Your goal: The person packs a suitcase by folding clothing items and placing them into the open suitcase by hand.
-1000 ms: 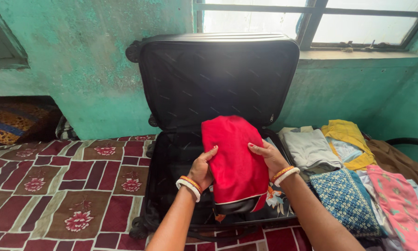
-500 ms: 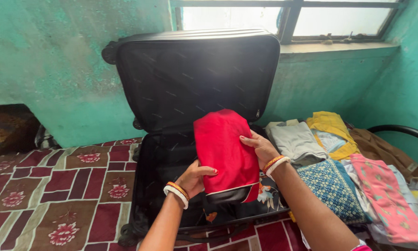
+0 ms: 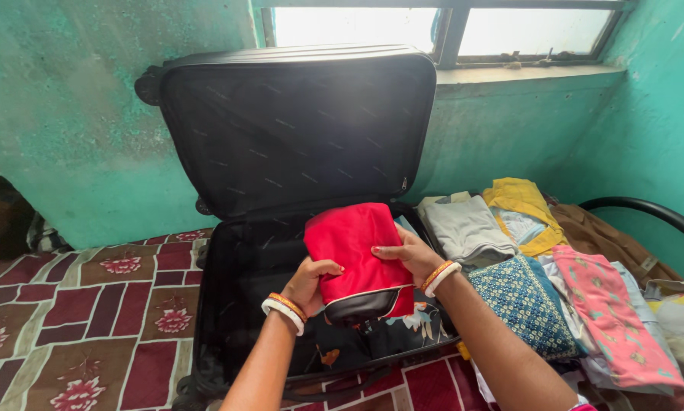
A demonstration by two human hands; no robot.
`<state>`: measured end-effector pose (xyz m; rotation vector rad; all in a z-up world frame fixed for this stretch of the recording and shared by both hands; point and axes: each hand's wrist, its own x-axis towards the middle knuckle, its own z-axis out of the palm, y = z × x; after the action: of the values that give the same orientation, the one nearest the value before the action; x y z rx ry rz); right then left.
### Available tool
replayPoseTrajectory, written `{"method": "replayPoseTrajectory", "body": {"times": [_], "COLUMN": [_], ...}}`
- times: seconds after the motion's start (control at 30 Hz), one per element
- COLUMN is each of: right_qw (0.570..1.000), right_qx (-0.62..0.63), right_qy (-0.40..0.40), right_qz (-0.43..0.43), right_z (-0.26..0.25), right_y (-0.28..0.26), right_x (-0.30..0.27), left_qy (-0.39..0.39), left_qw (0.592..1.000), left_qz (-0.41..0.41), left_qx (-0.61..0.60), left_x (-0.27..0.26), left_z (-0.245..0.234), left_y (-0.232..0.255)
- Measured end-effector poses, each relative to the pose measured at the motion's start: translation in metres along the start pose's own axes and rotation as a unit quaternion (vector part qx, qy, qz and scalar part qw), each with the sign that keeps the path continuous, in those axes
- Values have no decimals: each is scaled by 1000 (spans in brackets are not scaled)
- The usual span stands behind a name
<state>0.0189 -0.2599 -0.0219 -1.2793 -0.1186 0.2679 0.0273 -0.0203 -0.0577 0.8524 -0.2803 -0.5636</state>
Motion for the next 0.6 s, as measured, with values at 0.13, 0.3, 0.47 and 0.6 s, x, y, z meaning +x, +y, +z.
{"method": "replayPoseTrajectory", "body": {"times": [0.13, 0.3, 0.47, 0.6], "right_qw": [999, 996, 991, 992], "right_qx": [30, 85, 131, 99], "right_qy": [5, 1, -22, -78], "right_qz": [-16, -35, -24, -20], "right_z": [-6, -6, -13, -25], "right_y": [1, 7, 19, 32], "right_x": [-6, -18, -26, -20], "left_qy": [37, 96, 90, 66], "left_qw": [997, 978, 978, 983], "left_qz": [-30, 27, 22, 13], "left_qx": [-55, -183, -187, -169], "left_x": [0, 6, 11, 17], "left_z": [3, 16, 15, 6], "left_y": [-3, 0, 1, -3]}}
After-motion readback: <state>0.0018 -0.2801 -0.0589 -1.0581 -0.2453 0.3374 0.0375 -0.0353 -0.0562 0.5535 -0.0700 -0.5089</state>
